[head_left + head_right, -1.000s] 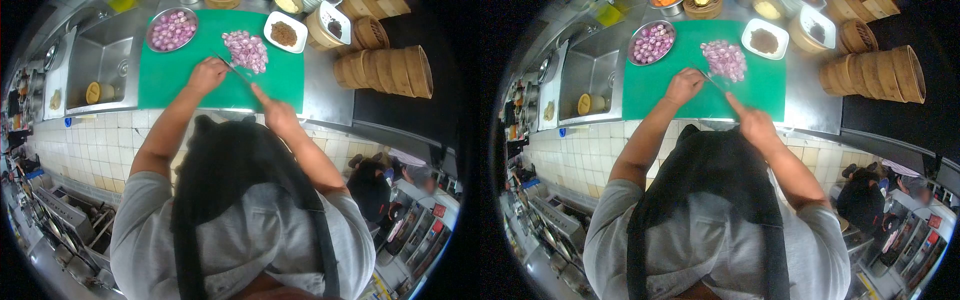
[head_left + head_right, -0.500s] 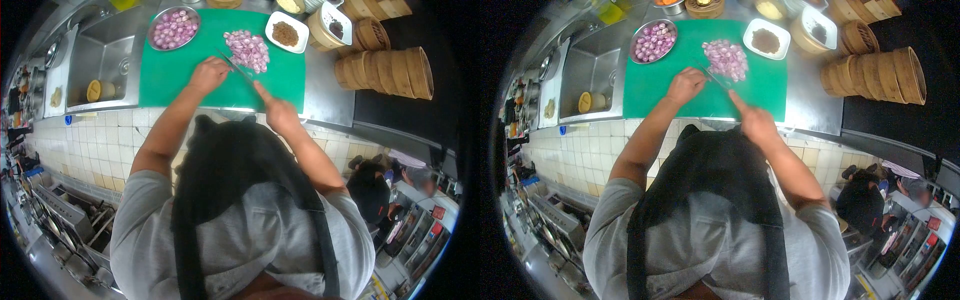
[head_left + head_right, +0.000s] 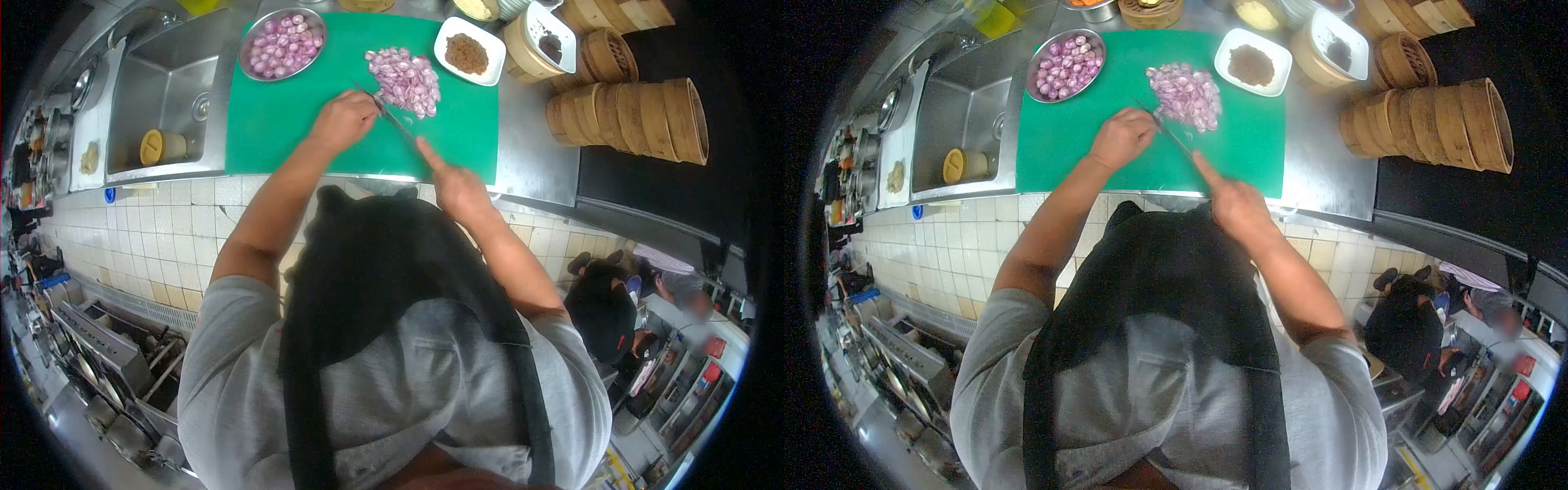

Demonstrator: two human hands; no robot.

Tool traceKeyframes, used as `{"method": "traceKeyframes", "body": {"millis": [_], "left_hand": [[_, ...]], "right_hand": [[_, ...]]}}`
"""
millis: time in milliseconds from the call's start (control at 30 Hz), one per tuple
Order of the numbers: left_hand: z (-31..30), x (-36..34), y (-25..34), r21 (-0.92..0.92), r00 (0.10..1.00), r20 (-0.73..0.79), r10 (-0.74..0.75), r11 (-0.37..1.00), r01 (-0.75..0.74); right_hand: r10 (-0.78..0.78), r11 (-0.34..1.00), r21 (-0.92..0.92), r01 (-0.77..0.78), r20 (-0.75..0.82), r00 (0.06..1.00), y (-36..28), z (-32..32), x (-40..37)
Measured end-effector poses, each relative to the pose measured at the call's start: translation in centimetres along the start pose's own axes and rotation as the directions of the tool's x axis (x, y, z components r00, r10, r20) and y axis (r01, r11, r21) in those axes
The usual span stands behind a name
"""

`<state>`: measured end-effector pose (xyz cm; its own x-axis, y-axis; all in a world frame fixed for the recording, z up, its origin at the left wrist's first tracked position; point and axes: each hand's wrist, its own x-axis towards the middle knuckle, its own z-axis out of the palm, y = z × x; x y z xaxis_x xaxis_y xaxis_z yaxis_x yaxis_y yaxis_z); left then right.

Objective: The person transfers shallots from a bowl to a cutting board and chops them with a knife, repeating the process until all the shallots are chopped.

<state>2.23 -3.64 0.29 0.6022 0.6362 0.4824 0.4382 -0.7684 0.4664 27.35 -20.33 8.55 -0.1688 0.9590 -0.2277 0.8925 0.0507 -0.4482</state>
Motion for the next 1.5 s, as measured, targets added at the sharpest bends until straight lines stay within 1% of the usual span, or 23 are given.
{"method": "traceKeyframes", "body": {"millis": [100, 200, 300, 400, 500, 600, 700, 800, 900, 1000, 1100, 1200, 1233, 1300, 1400, 1500], "left_hand": [[0.2, 0.0, -0.1, 0.006, 1.0, -0.005, -0.008, 1.0, 0.008], [0.2, -0.1, -0.1, 0.009, 1.0, -0.025, 0.013, 1.0, -0.013], [0.4, -0.2, -0.3, 0.009, 1.0, -0.021, 0.008, 1.0, -0.008], [0.7, -0.1, -0.4, 0.028, 0.999, -0.032, 0.009, 1.0, -0.008], [0.6, -0.3, -0.2, 0.042, 0.999, -0.036, -0.012, 0.999, 0.013], [-0.2, -0.7, 0.2, 0.031, 0.998, -0.031, -0.062, 0.998, 0.063], [-1.7, -1.1, 0.8, -0.023, 0.979, -0.144, -0.147, 0.989, 0.145], [-3.7, -1.6, 0.0, -0.028, 0.92, -0.283, -0.271, 0.961, 0.275], [-7.0, -1.3, -2.6, -0.069, 0.893, -0.293, -0.342, 0.939, 0.337], [-10.1, -0.5, -5.5, 0.001, 0.867, -0.356, -0.349, 0.928, 0.373], [-12.9, 0.9, -7.0, 0.082, 0.831, -0.386, -0.401, 0.882, 0.464], [-14.5, 2.2, -9.5, 0.262, 0.844, -0.357, -0.401, 0.824, 0.503], [-14.7, 2.9, -10.3, 0.311, 0.832, -0.322, -0.452, 0.78, 0.543], [-14.9, 4.4, -11.5, 0.409, 0.792, -0.253, -0.555, 0.681, 0.608], [-15.3, 7.9, -10.5, 0.5, 0.65, -0.111, -0.752, 0.523, 0.691], [-13.6, 9.1, -13.1, 0.538, 0.595, -0.091, -0.799, 0.463, 0.704]], "right_hand": [[-0.009, 1.0, 0.023, 0.009, -0.003, 1.0, -0.1, -0.3, -0.1], [0.05, 0.998, 0.027, -0.052, 0.064, 0.997, -0.7, -0.8, 0.0], [-0.044, 0.996, 0.076, 0.046, -0.03, 0.999, 0.3, 0.5, 0.0], [-0.039, 0.989, 0.14, 0.04, -0.009, 0.999, 1.2, 1.8, 0.8], [0.03, 0.997, 0.071, -0.036, 0.085, 0.996, 0.6, 0.7, 1.2], [0.073, 0.993, 0.091, -0.075, 0.025, 0.997, 1.2, 0.4, 1.1], [-0.011, 0.994, 0.11, 0.01, 0.006, 1.0, 0.9, -0.8, 0.3], [-0.111, 0.988, 0.119, 0.097, 0.114, 0.987, 1.3, -0.8, -0.2], [-0.098, 0.993, 0.075, 0.091, 0.097, 0.99, 2.4, -0.2, 0.5], [-0.04, 0.996, 0.084, 0.042, -0.03, 0.999, 3.7, -0.5, 1.5], [0.063, 0.998, 0.026, -0.064, 0.05, 0.997, 3.0, -2.5, 2.2], [0.01, 1.0, 0.022, -0.009, -0.013, 1.0, 3.4, -1.6, 2.1], [0.014, 1.0, 0.025, -0.013, -0.017, 1.0, 3.5, -1.2, 2.1], [0.026, 0.999, 0.033, -0.025, -0.023, 0.999, 3.5, -0.7, 1.9], [0.044, 0.998, 0.051, -0.043, -0.017, 0.999, 3.2, -0.6, 1.8], [0.033, 0.998, 0.05, -0.031, -0.039, 0.999, 3.2, -0.4, 1.7]]}}
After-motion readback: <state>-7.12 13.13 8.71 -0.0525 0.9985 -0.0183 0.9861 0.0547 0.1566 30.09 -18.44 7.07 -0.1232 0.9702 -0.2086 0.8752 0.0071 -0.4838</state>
